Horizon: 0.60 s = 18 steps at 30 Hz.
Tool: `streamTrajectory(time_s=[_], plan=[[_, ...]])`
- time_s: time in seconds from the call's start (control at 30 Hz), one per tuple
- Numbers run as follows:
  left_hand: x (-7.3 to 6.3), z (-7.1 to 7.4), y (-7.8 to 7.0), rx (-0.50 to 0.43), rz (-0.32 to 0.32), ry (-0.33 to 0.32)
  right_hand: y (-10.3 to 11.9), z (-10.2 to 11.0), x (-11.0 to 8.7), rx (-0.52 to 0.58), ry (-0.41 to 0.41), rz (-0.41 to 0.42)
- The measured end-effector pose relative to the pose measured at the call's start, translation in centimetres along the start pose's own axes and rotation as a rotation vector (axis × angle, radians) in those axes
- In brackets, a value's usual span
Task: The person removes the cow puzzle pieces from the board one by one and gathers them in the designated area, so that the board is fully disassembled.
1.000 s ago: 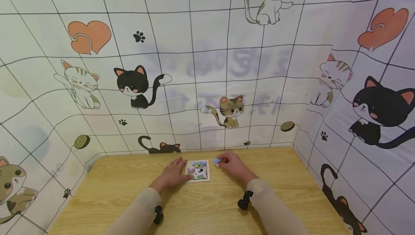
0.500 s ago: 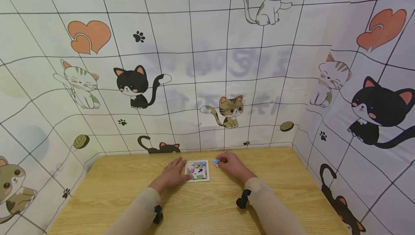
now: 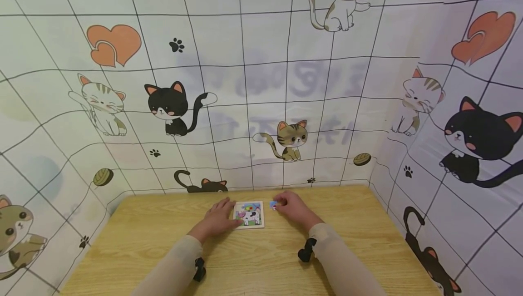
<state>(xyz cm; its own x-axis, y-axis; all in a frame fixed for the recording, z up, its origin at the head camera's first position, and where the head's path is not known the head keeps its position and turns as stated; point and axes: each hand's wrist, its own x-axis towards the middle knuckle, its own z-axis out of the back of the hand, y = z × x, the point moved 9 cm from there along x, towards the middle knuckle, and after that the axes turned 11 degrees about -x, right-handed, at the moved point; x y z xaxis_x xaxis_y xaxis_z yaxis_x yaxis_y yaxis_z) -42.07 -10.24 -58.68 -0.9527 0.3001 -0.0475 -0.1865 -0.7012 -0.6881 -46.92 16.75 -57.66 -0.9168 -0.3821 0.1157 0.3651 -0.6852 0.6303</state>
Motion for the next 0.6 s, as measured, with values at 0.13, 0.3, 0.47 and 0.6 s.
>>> streamTrajectory(time_s=[0.13, 0.3, 0.47, 0.6], plan=[[0.08, -0.02, 0.02, -0.012, -0.016, -0.006, 0.05, 0.09, -0.13, 0.002, -0.001, -0.004], [-0.06, 0.13, -0.21, -0.014, -0.024, -0.005, 0.09, 0.1, -0.13, 0.019, 0.017, -0.014], [-0.01, 0.19, -0.24, -0.013, -0.009, -0.002, -0.09, 0.08, -0.04, 0.049, 0.044, -0.035], [0.26, -0.05, 0.16, -0.011, -0.01, 0.001, -0.19, 0.34, 0.05, 0.063, 0.034, -0.067]])
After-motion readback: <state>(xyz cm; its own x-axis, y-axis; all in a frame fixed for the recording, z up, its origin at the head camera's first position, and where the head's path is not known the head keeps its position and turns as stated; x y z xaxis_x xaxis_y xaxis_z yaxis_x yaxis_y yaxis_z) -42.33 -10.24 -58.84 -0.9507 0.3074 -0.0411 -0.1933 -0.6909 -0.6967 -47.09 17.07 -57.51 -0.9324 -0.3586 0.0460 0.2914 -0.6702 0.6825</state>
